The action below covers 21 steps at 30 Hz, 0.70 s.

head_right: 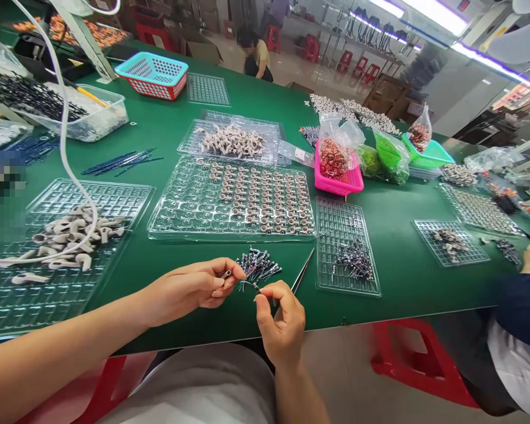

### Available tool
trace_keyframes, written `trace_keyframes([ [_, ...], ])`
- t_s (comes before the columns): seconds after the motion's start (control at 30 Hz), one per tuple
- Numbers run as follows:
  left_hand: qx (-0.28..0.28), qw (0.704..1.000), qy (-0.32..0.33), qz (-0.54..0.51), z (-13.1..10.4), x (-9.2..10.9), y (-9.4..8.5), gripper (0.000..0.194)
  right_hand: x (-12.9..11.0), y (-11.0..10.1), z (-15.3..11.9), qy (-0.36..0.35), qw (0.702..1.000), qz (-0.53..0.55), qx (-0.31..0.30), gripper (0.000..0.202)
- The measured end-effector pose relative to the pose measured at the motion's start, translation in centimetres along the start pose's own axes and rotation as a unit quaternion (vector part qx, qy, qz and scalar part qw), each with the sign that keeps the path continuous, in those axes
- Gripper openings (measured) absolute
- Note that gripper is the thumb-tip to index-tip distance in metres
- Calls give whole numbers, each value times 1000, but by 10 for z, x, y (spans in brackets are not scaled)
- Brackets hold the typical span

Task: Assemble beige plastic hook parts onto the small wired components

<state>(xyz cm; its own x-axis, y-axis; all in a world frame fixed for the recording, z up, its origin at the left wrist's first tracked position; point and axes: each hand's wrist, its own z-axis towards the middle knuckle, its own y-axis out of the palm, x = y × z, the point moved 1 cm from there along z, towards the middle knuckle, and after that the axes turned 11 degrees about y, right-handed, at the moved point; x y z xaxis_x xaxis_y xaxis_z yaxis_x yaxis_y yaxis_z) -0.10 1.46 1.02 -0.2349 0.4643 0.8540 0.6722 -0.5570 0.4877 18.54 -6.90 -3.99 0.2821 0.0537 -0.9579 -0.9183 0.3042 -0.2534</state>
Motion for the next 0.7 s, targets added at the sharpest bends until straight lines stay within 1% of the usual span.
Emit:
trace_keyframes([
  [0.07,14,999,11,32,-1,-2,1,25,2,0,-1,2,1000,0,11,5],
  [0.13,20,994,30,106,-1,-6,3,22,3,1,-2,-4,1000,-8,15,6],
  [0.2,21,981,52,184,-2,-11,6,22,1,1,-1,-12,1000,-23,13,6],
  [0.27,26,969,74,233,-2,-14,8,24,-1,1,-1,-21,999,-33,9,5],
  [0.33,42,964,87,248,-2,-16,8,25,-2,1,0,-29,999,-38,6,6],
  [0.43,65,965,82,241,0,-15,7,26,-3,2,0,-34,998,-46,6,6],
  [0.7,80,961,73,256,-1,-11,7,25,-5,3,1,-38,997,-67,-10,7],
])
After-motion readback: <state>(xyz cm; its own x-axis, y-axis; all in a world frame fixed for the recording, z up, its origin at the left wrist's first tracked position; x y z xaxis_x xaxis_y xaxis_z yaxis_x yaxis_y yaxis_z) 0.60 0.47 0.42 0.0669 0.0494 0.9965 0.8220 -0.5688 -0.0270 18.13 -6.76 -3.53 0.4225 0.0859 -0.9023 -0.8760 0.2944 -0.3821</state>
